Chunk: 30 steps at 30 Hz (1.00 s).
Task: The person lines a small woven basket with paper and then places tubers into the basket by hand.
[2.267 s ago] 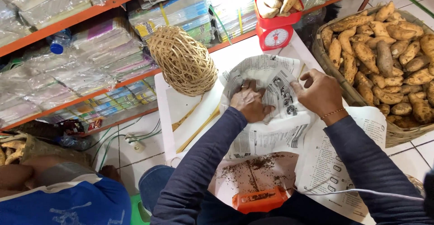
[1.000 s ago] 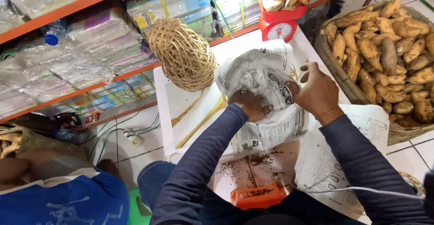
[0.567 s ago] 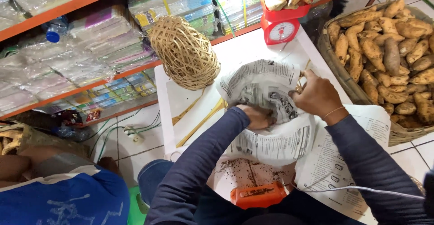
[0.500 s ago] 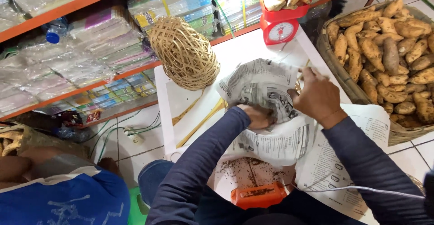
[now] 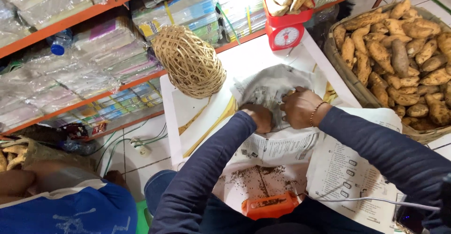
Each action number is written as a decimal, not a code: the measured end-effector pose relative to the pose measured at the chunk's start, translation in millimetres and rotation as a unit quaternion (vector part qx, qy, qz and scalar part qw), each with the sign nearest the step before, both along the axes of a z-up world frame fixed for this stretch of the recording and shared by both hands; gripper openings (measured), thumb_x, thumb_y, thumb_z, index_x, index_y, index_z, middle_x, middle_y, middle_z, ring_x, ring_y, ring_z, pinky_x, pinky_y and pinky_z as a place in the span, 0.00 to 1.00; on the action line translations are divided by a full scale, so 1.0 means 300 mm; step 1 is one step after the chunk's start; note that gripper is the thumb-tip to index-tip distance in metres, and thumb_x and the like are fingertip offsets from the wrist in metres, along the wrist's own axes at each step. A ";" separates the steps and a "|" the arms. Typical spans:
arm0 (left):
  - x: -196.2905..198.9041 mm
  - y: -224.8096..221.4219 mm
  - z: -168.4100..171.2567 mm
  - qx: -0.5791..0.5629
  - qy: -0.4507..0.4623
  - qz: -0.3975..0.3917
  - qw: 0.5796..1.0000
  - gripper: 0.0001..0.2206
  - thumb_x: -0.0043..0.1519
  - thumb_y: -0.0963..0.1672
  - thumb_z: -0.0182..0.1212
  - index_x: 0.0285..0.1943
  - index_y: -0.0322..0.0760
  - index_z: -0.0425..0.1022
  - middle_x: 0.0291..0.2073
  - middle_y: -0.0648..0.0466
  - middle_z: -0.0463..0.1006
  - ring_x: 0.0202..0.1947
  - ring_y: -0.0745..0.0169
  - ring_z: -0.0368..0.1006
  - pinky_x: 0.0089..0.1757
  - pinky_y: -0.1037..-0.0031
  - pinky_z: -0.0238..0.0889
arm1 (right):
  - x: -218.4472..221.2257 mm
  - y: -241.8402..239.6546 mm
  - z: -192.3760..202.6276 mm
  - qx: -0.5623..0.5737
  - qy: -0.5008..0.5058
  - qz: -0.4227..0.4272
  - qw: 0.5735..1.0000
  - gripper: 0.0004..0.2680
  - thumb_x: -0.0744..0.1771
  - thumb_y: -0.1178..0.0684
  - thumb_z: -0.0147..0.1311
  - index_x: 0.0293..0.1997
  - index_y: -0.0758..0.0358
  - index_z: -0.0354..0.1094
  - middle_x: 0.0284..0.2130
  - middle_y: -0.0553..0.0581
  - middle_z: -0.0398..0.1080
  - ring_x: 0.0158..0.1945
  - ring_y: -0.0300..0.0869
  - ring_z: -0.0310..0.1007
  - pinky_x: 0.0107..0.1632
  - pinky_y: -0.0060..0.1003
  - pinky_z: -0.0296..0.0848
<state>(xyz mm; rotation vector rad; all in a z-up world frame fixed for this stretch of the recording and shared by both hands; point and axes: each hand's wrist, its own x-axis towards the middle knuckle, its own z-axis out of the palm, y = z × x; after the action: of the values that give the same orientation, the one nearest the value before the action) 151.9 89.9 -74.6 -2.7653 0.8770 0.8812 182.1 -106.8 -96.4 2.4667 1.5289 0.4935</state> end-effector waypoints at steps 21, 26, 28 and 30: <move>0.013 0.042 -0.120 0.027 -0.027 0.053 0.998 0.23 0.63 0.49 0.42 0.56 0.39 0.81 0.53 0.47 0.82 0.59 0.42 0.75 0.59 0.50 0.59 | 0.092 0.148 -0.135 -0.202 -0.072 0.087 0.973 0.12 0.62 0.45 0.51 0.13 0.44 0.67 0.13 0.41 0.66 0.25 0.45 0.76 0.35 0.44 0.73; -0.009 0.113 0.011 -0.122 -0.312 -0.101 0.937 0.12 0.61 0.49 0.54 0.28 0.54 0.82 0.27 0.63 0.83 0.37 0.61 0.81 0.43 0.62 0.75 | 0.067 0.144 0.106 -0.193 0.063 0.027 0.979 0.12 0.65 0.42 0.49 0.19 0.47 0.69 0.18 0.45 0.70 0.28 0.47 0.78 0.35 0.46 0.75; -0.006 0.036 0.077 0.071 -0.143 0.083 0.984 0.16 0.71 0.51 0.44 0.31 0.58 0.76 0.32 0.64 0.81 0.34 0.68 0.77 0.36 0.71 0.71 | 0.038 0.136 0.229 -0.144 0.276 -0.068 0.948 0.14 0.69 0.40 0.45 0.30 0.52 0.71 0.26 0.52 0.77 0.33 0.49 0.79 0.36 0.47 0.77; 0.028 0.132 -0.089 0.020 -0.262 0.013 0.965 0.12 0.62 0.53 0.53 0.32 0.53 0.80 0.34 0.60 0.82 0.40 0.62 0.77 0.47 0.63 0.66 | 0.039 0.104 0.208 -0.107 0.204 -0.016 0.973 0.15 0.68 0.39 0.44 0.23 0.50 0.69 0.20 0.51 0.72 0.33 0.49 0.78 0.39 0.44 0.75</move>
<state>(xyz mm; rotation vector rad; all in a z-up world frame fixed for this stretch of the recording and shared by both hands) 160.4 129.6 -101.3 -2.7604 0.7112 0.1378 193.9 -75.7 -34.1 2.5172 1.5760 -0.1926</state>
